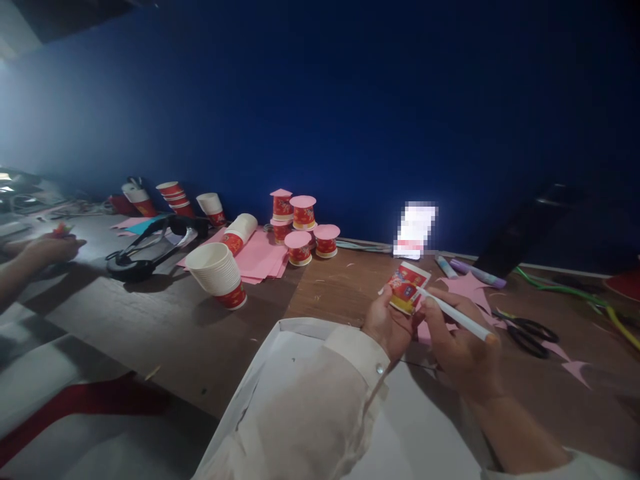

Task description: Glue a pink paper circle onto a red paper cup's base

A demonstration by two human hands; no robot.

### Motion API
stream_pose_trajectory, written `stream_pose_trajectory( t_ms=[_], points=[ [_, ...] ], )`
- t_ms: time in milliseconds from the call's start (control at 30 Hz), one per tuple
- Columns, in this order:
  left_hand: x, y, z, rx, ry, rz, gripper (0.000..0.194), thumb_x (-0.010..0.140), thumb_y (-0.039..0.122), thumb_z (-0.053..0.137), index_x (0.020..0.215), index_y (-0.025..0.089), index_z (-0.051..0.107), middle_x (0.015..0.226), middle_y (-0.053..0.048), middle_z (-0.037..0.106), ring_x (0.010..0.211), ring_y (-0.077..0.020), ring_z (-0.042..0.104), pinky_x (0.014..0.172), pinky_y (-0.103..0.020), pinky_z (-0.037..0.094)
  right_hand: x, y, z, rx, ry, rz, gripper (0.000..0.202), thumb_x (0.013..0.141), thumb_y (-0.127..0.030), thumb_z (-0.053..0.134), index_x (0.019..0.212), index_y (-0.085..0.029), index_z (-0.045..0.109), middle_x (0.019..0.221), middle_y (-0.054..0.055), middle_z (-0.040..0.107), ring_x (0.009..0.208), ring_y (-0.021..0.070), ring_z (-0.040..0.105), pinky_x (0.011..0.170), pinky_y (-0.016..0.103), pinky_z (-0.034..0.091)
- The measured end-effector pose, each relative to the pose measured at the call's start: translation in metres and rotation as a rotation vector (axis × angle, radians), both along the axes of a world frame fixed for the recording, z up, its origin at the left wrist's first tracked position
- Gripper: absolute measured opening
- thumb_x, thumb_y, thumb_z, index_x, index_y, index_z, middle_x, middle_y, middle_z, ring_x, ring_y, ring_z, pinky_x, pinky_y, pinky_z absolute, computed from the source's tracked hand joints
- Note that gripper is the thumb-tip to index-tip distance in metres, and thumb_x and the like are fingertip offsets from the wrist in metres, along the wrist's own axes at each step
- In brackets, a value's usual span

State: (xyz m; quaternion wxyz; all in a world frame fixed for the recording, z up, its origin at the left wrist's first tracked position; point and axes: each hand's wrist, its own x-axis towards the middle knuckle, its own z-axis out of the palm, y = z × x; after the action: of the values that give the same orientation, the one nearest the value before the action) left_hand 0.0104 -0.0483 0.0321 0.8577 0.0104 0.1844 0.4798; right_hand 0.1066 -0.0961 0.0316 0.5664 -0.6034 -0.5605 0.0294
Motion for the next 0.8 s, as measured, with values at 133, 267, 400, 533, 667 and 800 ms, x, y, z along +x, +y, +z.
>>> stream_pose_trajectory(
  t_ms=[133, 267, 400, 533, 667, 800],
  points=[
    [0.002, -0.001, 0.002, 0.019, -0.016, 0.017, 0.048, 0.106, 0.039, 0.034, 0.097, 0.008, 0.070, 0.091, -0.012, 0.073, 0.075, -0.0160, 0.067, 0.066, -0.025, 0.053, 0.002, 0.001, -0.001, 0.016, -0.001, -0.008, 0.037, 0.092, -0.048, 0.062, 0.110, -0.018, 0.074, 0.102, 0.011, 0.075, 0.077, 0.0211, 0.068, 0.061, 0.032, 0.055],
    [0.003, -0.003, 0.002, 0.026, -0.018, 0.042, 0.045, 0.106, 0.037, 0.035, 0.099, 0.009, 0.070, 0.098, -0.013, 0.074, 0.080, -0.0176, 0.069, 0.070, -0.028, 0.056, 0.008, 0.004, -0.005, 0.044, -0.039, -0.063, 0.039, 0.093, -0.048, 0.061, 0.113, -0.018, 0.074, 0.107, 0.012, 0.075, 0.080, 0.0217, 0.068, 0.069, 0.036, 0.056],
    [0.004, -0.003, 0.000, 0.038, -0.007, 0.050, 0.043, 0.105, 0.037, 0.038, 0.102, 0.009, 0.070, 0.106, -0.015, 0.074, 0.087, -0.0192, 0.070, 0.076, -0.031, 0.058, 0.011, 0.006, -0.006, 0.060, -0.055, -0.066, 0.041, 0.094, -0.049, 0.058, 0.112, -0.017, 0.074, 0.104, 0.013, 0.075, 0.081, 0.0222, 0.069, 0.074, 0.037, 0.058],
    [0.003, -0.003, -0.001, 0.032, 0.021, 0.038, 0.043, 0.105, 0.036, 0.038, 0.104, 0.008, 0.071, 0.111, -0.017, 0.073, 0.087, -0.0187, 0.071, 0.076, -0.030, 0.058, 0.010, 0.005, -0.004, 0.076, -0.058, -0.067, 0.042, 0.094, -0.050, 0.059, 0.111, -0.016, 0.075, 0.103, 0.014, 0.075, 0.079, 0.0220, 0.069, 0.073, 0.036, 0.059],
    [0.004, -0.002, -0.001, 0.048, 0.022, 0.042, 0.042, 0.105, 0.035, 0.039, 0.105, 0.009, 0.071, 0.108, -0.016, 0.074, 0.089, -0.0190, 0.071, 0.076, -0.030, 0.059, 0.010, 0.006, -0.005, 0.063, -0.052, -0.081, 0.038, 0.093, -0.047, 0.060, 0.110, -0.017, 0.075, 0.106, 0.014, 0.075, 0.078, 0.0215, 0.068, 0.069, 0.036, 0.058],
    [0.005, -0.002, -0.003, 0.055, 0.026, 0.043, 0.043, 0.105, 0.036, 0.038, 0.105, 0.009, 0.072, 0.106, -0.016, 0.075, 0.089, -0.0192, 0.071, 0.076, -0.030, 0.059, 0.011, 0.007, -0.008, 0.044, -0.032, -0.069, 0.037, 0.093, -0.047, 0.060, 0.112, -0.018, 0.075, 0.106, 0.012, 0.075, 0.077, 0.0208, 0.068, 0.062, 0.033, 0.055]
  ],
)
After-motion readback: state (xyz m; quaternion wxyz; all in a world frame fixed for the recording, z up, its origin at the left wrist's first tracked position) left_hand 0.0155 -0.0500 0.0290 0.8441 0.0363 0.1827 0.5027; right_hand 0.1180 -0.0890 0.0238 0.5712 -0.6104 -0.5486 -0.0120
